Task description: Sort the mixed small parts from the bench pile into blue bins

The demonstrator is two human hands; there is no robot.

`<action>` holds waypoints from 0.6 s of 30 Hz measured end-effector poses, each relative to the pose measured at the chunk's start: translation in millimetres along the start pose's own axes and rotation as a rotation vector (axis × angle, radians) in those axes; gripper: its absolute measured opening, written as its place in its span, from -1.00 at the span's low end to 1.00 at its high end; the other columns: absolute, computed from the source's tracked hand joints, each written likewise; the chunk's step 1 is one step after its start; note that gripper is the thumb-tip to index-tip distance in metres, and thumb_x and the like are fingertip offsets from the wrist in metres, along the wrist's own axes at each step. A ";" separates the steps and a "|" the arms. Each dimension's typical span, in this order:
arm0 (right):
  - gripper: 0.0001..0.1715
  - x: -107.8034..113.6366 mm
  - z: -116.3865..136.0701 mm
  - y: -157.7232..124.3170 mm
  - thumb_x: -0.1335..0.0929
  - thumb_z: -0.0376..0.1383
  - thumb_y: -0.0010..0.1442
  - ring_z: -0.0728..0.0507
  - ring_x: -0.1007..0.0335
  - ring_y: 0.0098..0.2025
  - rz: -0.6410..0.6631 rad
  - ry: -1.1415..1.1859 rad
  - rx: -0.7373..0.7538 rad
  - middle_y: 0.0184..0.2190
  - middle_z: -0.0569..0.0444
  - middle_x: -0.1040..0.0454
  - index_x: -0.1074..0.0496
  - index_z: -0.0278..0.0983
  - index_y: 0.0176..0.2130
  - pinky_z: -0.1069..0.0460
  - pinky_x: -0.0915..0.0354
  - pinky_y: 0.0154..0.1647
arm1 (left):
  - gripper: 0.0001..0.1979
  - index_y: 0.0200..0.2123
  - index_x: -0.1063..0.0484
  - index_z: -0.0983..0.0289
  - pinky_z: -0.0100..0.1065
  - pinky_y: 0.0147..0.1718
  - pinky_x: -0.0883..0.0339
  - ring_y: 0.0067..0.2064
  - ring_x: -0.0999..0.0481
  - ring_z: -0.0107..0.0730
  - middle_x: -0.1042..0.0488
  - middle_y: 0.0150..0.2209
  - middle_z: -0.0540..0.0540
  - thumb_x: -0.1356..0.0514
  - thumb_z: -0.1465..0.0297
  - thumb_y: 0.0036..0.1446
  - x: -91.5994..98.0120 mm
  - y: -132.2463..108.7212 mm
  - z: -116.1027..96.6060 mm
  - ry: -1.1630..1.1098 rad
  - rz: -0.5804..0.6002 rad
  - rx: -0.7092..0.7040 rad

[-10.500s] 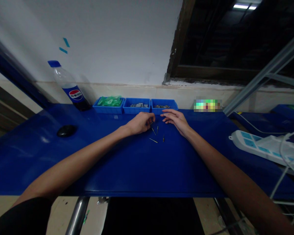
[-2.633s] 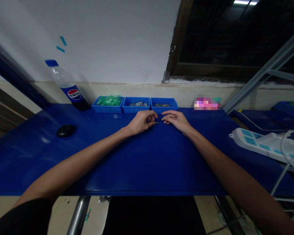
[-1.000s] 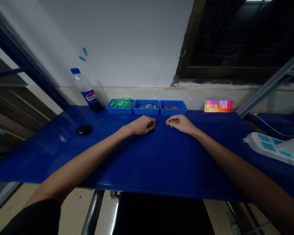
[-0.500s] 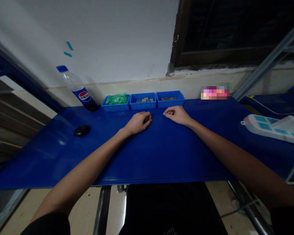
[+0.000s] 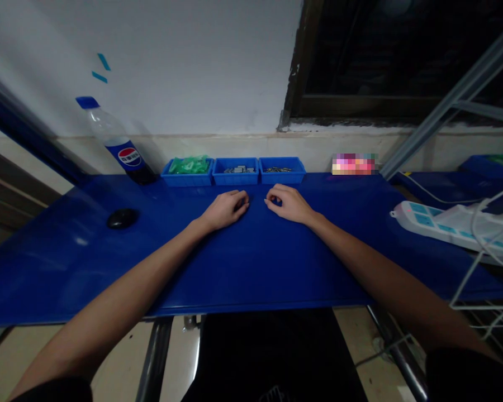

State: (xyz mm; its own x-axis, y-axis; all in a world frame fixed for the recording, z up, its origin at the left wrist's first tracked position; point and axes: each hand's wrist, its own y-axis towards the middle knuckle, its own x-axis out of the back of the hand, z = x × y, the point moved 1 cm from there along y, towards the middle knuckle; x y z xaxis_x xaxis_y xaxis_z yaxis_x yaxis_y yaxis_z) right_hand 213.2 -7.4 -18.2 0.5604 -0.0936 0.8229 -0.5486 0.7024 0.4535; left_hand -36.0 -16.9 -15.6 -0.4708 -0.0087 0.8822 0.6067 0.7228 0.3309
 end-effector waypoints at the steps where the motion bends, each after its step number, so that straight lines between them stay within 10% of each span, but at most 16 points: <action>1: -0.87 -0.5 -1.0 -0.2 -0.34 -0.30 0.30 -0.15 -0.42 -0.23 -0.005 -0.004 0.010 -0.27 -0.01 -0.49 -0.50 -0.24 -0.26 -0.01 -0.27 -0.15 | -0.88 -0.16 -0.42 0.26 -0.35 -0.32 -0.23 -0.35 -0.39 -0.34 -0.41 -0.36 0.05 -0.11 0.38 0.32 -0.2 0.2 0.3 -0.001 0.001 -0.003; 18: -0.88 -5.1 -12.2 1.5 -0.36 -0.34 0.25 -0.16 -0.43 -0.27 -0.016 0.076 -0.022 -0.24 -0.02 -0.51 -0.54 -0.23 -0.24 -0.04 -0.31 -0.15 | -0.88 -0.13 -0.41 0.25 -0.34 -0.29 -0.25 -0.33 -0.41 -0.33 -0.41 -0.34 0.06 -0.10 0.40 0.31 -0.3 -0.7 0.8 -0.005 0.007 -0.005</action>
State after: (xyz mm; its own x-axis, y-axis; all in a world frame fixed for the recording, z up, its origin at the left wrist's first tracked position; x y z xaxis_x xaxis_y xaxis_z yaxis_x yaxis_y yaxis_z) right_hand 217.1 2.8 -25.8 0.6150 -0.0517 0.7869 -0.5260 0.7165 0.4582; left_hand -36.7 -16.9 -16.4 -0.4698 -0.0002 0.8828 0.6134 0.7191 0.3266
